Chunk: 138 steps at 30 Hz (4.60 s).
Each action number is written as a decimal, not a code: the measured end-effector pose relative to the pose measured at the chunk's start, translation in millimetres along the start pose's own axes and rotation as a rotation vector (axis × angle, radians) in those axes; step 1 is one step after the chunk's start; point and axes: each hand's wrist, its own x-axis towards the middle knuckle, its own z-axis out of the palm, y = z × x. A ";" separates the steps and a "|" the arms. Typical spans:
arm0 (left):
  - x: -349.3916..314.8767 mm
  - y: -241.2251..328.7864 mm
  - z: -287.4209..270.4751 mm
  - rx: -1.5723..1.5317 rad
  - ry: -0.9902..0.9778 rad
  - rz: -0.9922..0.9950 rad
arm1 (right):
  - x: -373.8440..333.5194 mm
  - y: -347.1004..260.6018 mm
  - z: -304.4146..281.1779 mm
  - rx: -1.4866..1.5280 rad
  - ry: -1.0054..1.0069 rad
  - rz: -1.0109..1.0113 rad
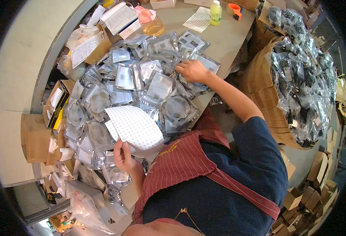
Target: The person picks up a sheet of stickers and individually applies them to several silver foil packages on a table, then places the labelled packages into cardboard boxes on the floor.
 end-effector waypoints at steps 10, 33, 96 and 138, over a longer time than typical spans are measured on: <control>-0.3 2.5 -3.6 0.020 0.062 -0.024 | 15.4 7.3 -44.3 0.379 0.325 0.223; -3.4 -0.4 0.3 0.007 0.045 -0.089 | -38.9 -6.2 -28.5 0.183 0.361 0.324; -4.4 23.8 2.7 0.366 -0.301 0.162 | 92.6 -197.8 -72.7 1.098 0.112 -0.389; 20.5 37.8 10.6 0.688 -0.307 0.638 | 59.2 -207.6 -109.4 1.176 0.198 -0.214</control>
